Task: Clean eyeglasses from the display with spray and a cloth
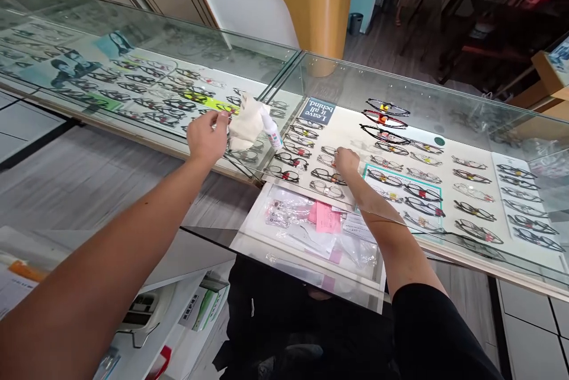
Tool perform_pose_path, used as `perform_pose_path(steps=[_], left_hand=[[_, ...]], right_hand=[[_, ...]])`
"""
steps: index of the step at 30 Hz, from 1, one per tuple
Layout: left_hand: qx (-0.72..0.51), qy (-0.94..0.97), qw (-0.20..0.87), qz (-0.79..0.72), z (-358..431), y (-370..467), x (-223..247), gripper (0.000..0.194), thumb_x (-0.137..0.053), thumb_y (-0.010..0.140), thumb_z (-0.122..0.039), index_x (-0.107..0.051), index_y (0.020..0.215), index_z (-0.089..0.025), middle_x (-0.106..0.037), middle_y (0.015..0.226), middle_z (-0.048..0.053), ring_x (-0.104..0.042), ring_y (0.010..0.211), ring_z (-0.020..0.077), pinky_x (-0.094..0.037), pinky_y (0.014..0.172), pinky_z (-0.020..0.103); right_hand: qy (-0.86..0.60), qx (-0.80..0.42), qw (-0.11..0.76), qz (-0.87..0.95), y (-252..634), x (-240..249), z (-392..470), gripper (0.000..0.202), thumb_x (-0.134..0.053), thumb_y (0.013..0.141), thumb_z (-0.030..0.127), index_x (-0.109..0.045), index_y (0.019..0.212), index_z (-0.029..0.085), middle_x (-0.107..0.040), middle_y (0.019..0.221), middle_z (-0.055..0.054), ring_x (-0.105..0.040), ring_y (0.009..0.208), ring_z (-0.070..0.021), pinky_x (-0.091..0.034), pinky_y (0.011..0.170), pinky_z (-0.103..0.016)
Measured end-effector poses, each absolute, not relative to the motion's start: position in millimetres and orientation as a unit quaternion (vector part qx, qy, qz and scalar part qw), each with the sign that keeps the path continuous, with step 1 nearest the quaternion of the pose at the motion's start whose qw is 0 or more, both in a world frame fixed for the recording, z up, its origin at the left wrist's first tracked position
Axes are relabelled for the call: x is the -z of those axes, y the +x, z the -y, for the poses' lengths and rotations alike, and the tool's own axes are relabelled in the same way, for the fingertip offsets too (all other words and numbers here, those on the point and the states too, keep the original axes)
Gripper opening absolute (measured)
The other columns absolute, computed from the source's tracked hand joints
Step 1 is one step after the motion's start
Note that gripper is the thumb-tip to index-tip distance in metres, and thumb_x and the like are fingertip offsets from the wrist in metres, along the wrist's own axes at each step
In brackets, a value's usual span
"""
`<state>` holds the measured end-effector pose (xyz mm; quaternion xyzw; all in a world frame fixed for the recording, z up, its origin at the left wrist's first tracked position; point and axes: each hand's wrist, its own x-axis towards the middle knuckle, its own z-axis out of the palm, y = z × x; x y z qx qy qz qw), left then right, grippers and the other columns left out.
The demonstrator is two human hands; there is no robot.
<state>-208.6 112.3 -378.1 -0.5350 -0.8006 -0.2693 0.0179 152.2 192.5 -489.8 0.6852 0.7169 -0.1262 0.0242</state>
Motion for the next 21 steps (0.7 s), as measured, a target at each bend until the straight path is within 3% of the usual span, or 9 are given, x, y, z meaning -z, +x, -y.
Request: perform_pose_path(steps=[5, 10, 16, 21], left_hand=[[0.277, -0.535, 0.023, 0.798, -112, -209, 378, 0.046, -0.038, 0.110, -0.048, -0.077, 0.115, -0.024, -0.079, 0.119, 0.012, -0.069, 0.113, 0.0304, -0.042, 0.090, 0.038], [0.277, -0.537, 0.017, 0.797, -114, -211, 379, 0.046, -0.038, 0.110, -0.049, -0.076, 0.111, -0.024, -0.079, 0.114, 0.012, -0.068, 0.107, 0.0316, -0.041, 0.084, 0.039], [0.265, -0.532, 0.027, 0.803, -116, -212, 380, 0.047, -0.039, 0.110, -0.050, -0.077, 0.113, -0.024, -0.077, 0.110, 0.012, -0.065, 0.103, 0.0303, -0.039, 0.083, 0.038], [0.275, -0.527, 0.015, 0.804, -120, -213, 379, 0.048, -0.043, 0.110, -0.050, -0.078, 0.117, -0.017, -0.077, 0.105, 0.009, -0.055, 0.090, 0.0233, -0.031, 0.079, 0.035]], right_hand=[[0.681, 0.121, 0.035, -0.721, 149, 490, -201, 0.034, -0.051, 0.108, 0.028, -0.076, 0.130, 0.019, -0.080, 0.120, -0.018, -0.073, 0.110, -0.0264, -0.046, 0.093, -0.033], [0.675, 0.105, 0.032, -0.730, 150, 476, -188, 0.037, -0.043, 0.109, 0.021, -0.072, 0.132, 0.016, -0.080, 0.117, -0.022, -0.075, 0.106, -0.0296, -0.046, 0.084, -0.035], [0.656, 0.091, 0.039, -0.748, 163, 448, -136, 0.045, -0.029, 0.115, 0.030, -0.062, 0.143, 0.019, -0.082, 0.116, -0.020, -0.076, 0.107, -0.0293, -0.043, 0.080, -0.033], [0.620, 0.119, 0.075, -0.772, 178, 426, -69, 0.044, -0.032, 0.116, 0.039, -0.067, 0.138, 0.023, -0.084, 0.113, -0.017, -0.077, 0.104, -0.0275, -0.044, 0.080, -0.032]])
